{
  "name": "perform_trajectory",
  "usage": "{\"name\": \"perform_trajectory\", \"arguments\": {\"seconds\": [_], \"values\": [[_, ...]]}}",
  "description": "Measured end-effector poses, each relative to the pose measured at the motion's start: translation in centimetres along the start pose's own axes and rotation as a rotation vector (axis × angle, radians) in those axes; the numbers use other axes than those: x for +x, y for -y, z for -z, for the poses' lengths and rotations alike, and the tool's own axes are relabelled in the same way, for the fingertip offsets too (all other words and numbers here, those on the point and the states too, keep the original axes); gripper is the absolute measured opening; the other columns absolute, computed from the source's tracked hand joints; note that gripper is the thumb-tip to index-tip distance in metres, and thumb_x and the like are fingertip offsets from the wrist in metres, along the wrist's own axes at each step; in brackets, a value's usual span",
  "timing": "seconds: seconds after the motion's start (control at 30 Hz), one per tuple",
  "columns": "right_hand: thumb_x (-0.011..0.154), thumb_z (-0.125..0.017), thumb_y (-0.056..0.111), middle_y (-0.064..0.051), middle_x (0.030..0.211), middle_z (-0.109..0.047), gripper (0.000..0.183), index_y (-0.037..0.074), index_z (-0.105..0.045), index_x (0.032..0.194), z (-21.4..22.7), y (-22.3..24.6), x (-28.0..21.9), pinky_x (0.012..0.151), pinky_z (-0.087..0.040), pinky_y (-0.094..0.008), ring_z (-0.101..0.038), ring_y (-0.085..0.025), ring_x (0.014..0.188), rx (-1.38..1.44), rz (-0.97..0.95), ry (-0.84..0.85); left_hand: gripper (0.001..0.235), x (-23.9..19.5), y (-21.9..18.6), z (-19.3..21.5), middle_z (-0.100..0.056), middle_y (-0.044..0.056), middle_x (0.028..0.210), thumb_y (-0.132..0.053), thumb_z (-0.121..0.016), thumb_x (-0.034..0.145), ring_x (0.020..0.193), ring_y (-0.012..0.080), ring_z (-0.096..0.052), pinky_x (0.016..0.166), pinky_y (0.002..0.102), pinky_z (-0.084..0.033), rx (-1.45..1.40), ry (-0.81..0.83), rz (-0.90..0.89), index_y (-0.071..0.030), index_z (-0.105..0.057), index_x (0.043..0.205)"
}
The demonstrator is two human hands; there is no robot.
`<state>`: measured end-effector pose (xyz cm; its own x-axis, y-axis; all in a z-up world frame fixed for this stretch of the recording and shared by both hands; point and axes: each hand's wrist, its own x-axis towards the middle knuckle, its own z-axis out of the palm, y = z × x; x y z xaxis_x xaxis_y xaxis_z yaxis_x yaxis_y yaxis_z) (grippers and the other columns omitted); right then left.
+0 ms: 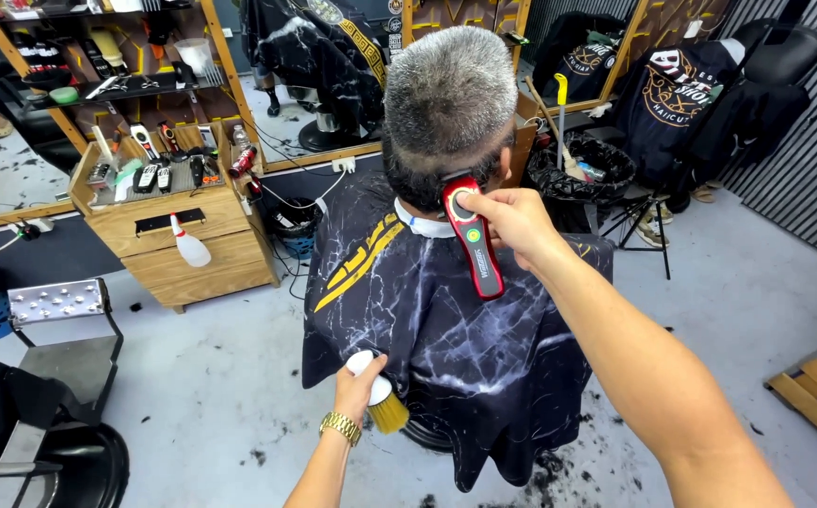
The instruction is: A barber trims the edges and back of a client's hair using electric clippers and a brush.
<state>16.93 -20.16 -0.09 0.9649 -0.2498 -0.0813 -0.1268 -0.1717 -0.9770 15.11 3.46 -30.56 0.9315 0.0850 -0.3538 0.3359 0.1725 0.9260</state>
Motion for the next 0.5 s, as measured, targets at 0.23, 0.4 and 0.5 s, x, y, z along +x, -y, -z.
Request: {"name": "perform_trajectory", "arguments": {"seconds": [0.23, 0.4, 0.5], "values": [[0.086, -0.08, 0.027, -0.009, 0.076, -0.074, 0.027, 0.007, -0.067, 0.074, 0.7, -0.8, -0.5, 0.057, -0.052, -0.028, -0.069, -0.017, 0.065, 0.053, 0.04, -0.025, 0.024, -2.3, 0.5, -1.7, -0.072, 0.005, 0.084, -0.025, -0.083, 0.078, 0.077, 0.0177, -0.065, 0.068, 0.034, -0.053, -0.006, 0.037, 0.023, -0.009, -0.074, 0.092], [0.083, -0.082, 0.026, -0.007, 0.078, -0.075, 0.021, 0.006, -0.075, 0.088, 1.2, -1.2, -0.9, 0.053, -0.046, -0.023, -0.065, -0.01, 0.064, 0.033, 0.143, -0.049, 0.024, -3.3, 1.3, -2.7, -0.073, 0.004, 0.084, -0.026, -0.085, 0.077, 0.078, 0.017, -0.066, 0.07, 0.034, -0.053, 0.026, 0.04, 0.021, -0.008, -0.075, 0.09], [0.088, -0.076, 0.03, -0.011, 0.077, -0.075, 0.026, 0.006, -0.07, 0.081, 1.8, -1.1, -1.6, 0.054, -0.05, -0.028, -0.068, -0.017, 0.063, 0.055, -0.006, 0.005, 0.027, -4.3, 1.1, -3.3, -0.075, 0.007, 0.088, -0.027, -0.083, 0.078, 0.08, 0.0194, -0.068, 0.072, 0.035, -0.055, 0.04, 0.053, 0.046, -0.007, -0.076, 0.096]]}}
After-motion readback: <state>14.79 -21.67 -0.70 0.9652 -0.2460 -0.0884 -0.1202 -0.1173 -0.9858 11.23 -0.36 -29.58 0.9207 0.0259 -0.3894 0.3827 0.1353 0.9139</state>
